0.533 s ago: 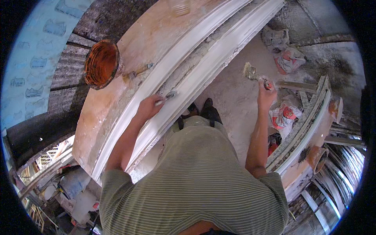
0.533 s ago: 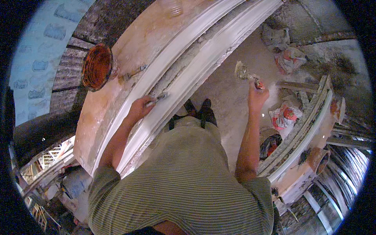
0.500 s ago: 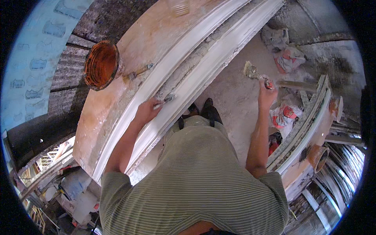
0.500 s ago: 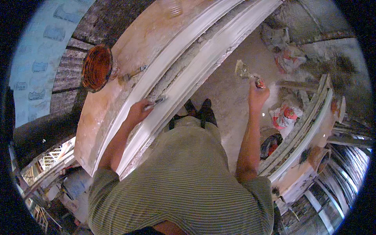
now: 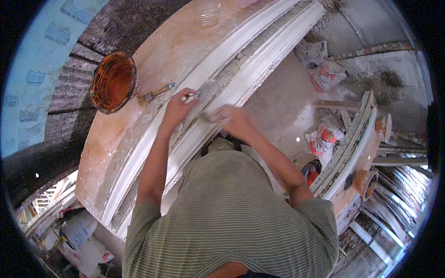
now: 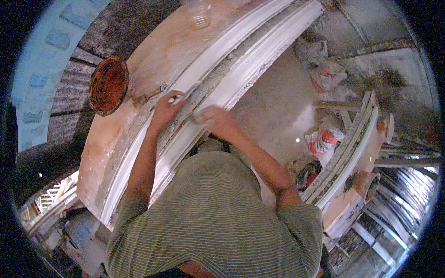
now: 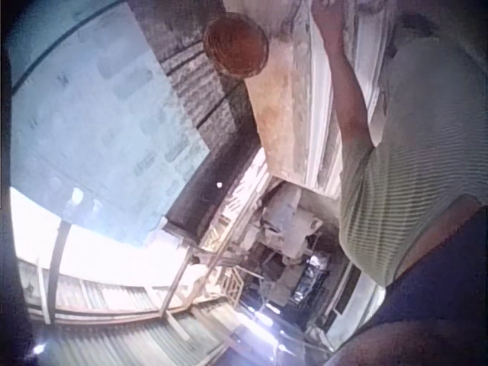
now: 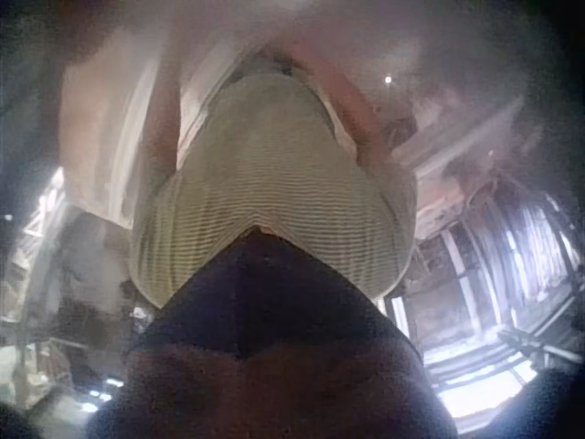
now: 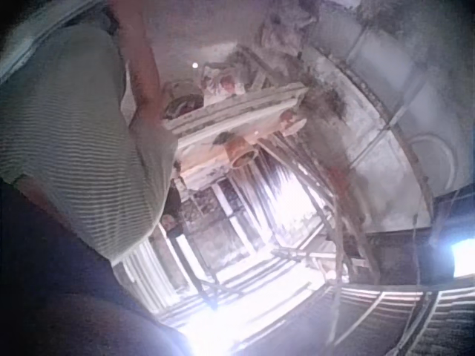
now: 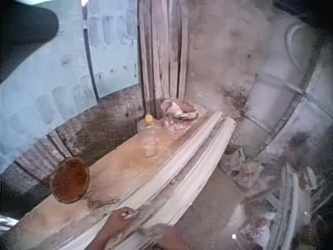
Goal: The person applies a white plaster-like substance to a long, curved wooden object using a putty knife and a brush. They spread the material along the grooves and smooth the surface repeatedly.
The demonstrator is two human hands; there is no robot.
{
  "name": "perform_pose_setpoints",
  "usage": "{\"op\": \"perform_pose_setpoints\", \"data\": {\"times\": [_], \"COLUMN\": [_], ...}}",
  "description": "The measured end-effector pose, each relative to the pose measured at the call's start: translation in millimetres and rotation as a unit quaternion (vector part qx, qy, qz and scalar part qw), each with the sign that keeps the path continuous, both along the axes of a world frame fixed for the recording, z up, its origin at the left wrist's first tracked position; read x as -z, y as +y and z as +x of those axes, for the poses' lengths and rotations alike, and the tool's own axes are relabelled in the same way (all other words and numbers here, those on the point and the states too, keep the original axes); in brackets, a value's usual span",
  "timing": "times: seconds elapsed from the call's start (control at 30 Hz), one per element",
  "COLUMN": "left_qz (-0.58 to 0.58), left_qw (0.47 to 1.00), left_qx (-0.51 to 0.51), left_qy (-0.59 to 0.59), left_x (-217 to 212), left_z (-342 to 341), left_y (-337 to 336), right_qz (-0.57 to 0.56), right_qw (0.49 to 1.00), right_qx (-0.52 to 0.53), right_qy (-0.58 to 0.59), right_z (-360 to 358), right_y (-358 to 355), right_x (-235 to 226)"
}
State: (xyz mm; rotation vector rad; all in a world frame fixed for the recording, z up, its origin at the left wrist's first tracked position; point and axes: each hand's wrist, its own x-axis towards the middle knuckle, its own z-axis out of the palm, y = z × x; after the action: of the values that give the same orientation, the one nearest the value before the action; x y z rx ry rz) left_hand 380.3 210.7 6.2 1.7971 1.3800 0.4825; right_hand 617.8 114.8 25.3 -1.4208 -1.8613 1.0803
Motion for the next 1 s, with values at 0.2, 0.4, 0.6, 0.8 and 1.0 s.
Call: {"op": "perform_pose_setpoints", "data": {"times": [0.2, 0.4, 0.6, 0.8, 1.0], "left_qz": [-0.044, -0.049, -0.066, -0.029, -0.212], "left_qw": [0.994, 0.971, 0.956, 0.965, 0.919], "left_qx": [-0.096, -0.205, -0.268, -0.255, -0.292], "left_qy": [-0.027, -0.112, -0.101, -0.057, -0.159], "left_x": [-4, 16, 18, 12, 9], "left_z": [-50, -68, -54, -55, -68], "left_y": [-48, -113, -131, -141, -186], "right_qz": [0.049, 0.005, -0.026, -0.049, 0.142], "right_qw": [0.941, 0.887, 0.984, 0.97, 0.879], "right_qx": [-0.281, 0.03, -0.17, -0.228, 0.053], "right_qy": [-0.182, -0.461, -0.038, -0.065, -0.451], "right_z": [-27, 125, 9, 24, 195], "right_y": [43, 139, 37, 12, 92], "right_x": [33, -26, 0, -21, -12]}}
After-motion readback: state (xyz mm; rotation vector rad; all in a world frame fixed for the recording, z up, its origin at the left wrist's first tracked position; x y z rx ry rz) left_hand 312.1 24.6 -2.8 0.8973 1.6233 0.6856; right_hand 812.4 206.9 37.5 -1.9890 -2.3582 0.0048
